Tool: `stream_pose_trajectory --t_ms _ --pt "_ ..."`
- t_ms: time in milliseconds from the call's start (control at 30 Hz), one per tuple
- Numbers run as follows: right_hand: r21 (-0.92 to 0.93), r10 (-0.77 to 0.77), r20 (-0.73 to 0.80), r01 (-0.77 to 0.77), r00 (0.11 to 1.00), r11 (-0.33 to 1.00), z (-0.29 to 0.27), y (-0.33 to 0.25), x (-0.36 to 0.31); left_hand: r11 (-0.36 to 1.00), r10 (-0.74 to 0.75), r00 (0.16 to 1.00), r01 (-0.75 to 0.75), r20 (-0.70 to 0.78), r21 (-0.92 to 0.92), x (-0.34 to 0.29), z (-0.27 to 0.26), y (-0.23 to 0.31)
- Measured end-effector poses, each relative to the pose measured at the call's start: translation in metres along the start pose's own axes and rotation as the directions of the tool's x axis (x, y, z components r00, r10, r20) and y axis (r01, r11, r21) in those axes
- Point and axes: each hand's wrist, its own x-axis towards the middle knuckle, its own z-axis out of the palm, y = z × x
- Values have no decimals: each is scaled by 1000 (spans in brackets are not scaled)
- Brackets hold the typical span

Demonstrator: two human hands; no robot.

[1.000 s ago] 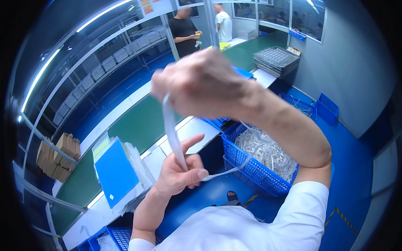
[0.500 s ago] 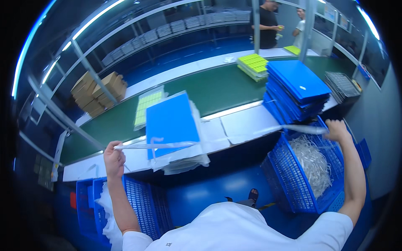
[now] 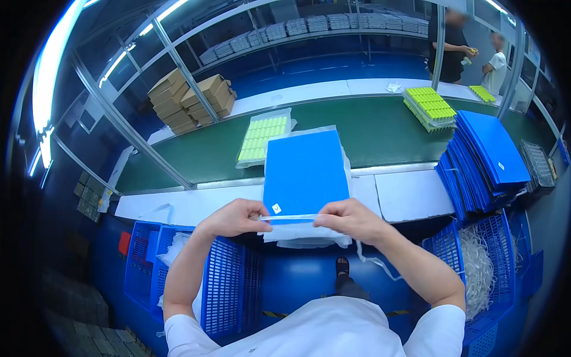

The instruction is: The person wraps trays of yellow cylindrical items in white tissue paper and places them on a conveyor belt. They then stack blue plastic boards, secure them with a white tie, and place the bundle on the belt. The person repeats the wrapping process for additional trays.

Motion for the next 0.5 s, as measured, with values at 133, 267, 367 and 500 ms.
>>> stream_pose_trajectory --t_ms 133,267,367,500 --pt "-251 -101 -205 47 974 967 -90 55 48 936 -213 975 186 -60 -299 24 -20 -94" --pt "-233 -90 -405 -7 910 972 -142 125 119 924 -296 942 239 -161 -300 109 -18 -146" --pt "-115 -71 -456 20 887 993 -139 187 159 898 -387 892 306 -233 -317 150 13 -217" --pt "282 105 -596 85 796 956 -95 270 169 688 -500 842 244 -203 -683 187 49 -224"
